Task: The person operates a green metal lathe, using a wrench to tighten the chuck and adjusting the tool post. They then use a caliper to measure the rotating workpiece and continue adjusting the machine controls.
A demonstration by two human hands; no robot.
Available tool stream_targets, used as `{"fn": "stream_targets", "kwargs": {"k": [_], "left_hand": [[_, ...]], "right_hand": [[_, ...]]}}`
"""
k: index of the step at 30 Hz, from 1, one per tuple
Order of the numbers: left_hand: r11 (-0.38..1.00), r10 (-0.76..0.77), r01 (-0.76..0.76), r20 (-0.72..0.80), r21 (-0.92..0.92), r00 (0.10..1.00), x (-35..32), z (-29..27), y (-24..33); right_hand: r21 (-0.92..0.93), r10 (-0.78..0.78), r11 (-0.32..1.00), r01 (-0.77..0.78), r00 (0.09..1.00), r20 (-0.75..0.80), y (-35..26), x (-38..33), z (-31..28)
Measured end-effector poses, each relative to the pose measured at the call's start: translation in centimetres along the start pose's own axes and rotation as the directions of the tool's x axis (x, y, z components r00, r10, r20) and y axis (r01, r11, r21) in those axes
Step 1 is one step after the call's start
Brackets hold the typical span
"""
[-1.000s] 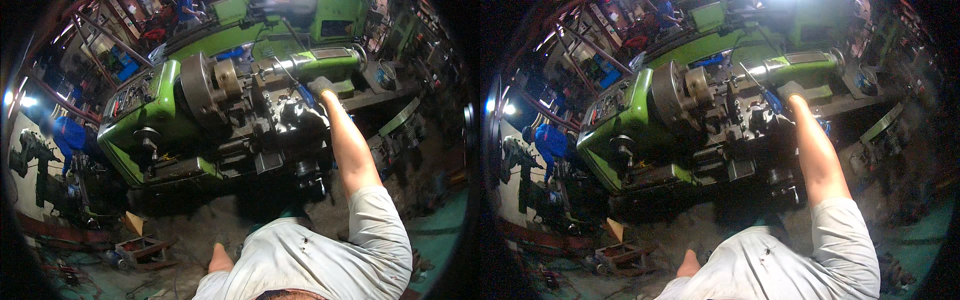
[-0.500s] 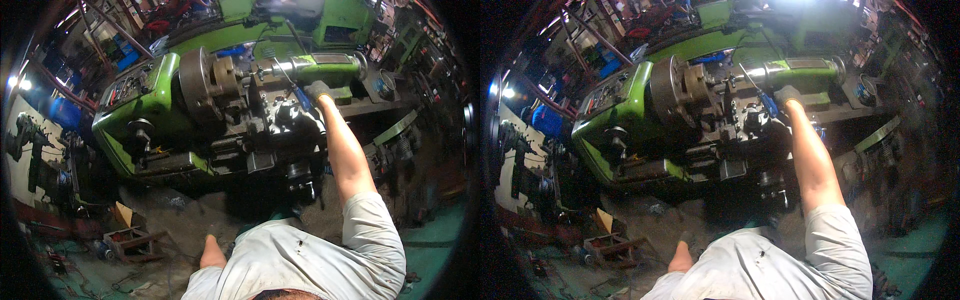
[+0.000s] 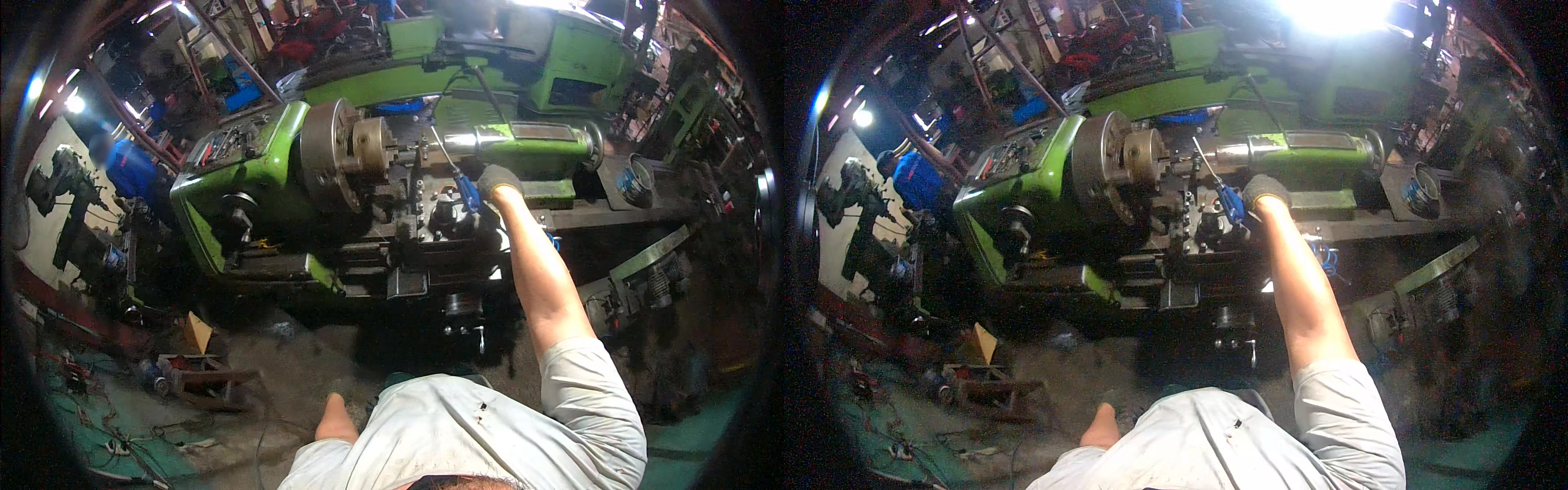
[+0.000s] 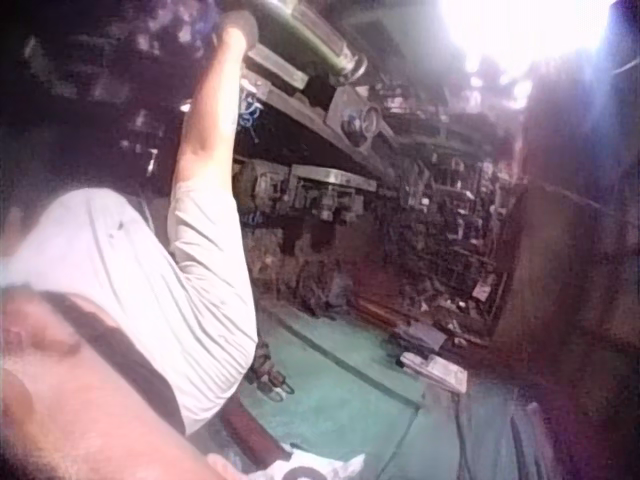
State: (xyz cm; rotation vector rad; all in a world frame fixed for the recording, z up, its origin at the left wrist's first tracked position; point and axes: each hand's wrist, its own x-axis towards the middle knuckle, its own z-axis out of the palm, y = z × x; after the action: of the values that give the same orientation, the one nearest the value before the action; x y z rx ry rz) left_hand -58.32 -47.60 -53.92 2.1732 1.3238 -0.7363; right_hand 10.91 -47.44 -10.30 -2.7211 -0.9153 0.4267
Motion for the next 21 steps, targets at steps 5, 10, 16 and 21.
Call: {"fn": "stream_targets", "kwargs": {"k": [5, 10, 16, 21], "left_hand": [[1.000, 0.015, -0.013, -0.047, 0.025, 0.999, -0.9, 1.2, 1.5], [1.000, -0.024, 0.025, -0.059, 0.007, 0.998, -3.5, 4.5, 2.5], [0.984, -0.145, 0.142, -0.020, -0.110, 0.989, -8.4, 7.3, 4.4], [0.971, -0.193, 0.188, -0.016, -0.147, 0.981, -10.8, 8.5, 4.1]], "right_hand": [[0.090, -0.051, 0.995, 0.051, 0.999, -0.004, -0.1, -0.8, -0.1], [0.131, -0.081, 0.988, 0.084, 0.996, -0.024, 0.5, 0.4, 0.7], [0.483, -0.113, 0.846, 0.228, 0.960, -0.256, 1.7, -0.9, 1.1], [0.306, -0.376, 0.446, 0.841, 0.486, -0.789, 0.0, -10.3, 1.6]]}}
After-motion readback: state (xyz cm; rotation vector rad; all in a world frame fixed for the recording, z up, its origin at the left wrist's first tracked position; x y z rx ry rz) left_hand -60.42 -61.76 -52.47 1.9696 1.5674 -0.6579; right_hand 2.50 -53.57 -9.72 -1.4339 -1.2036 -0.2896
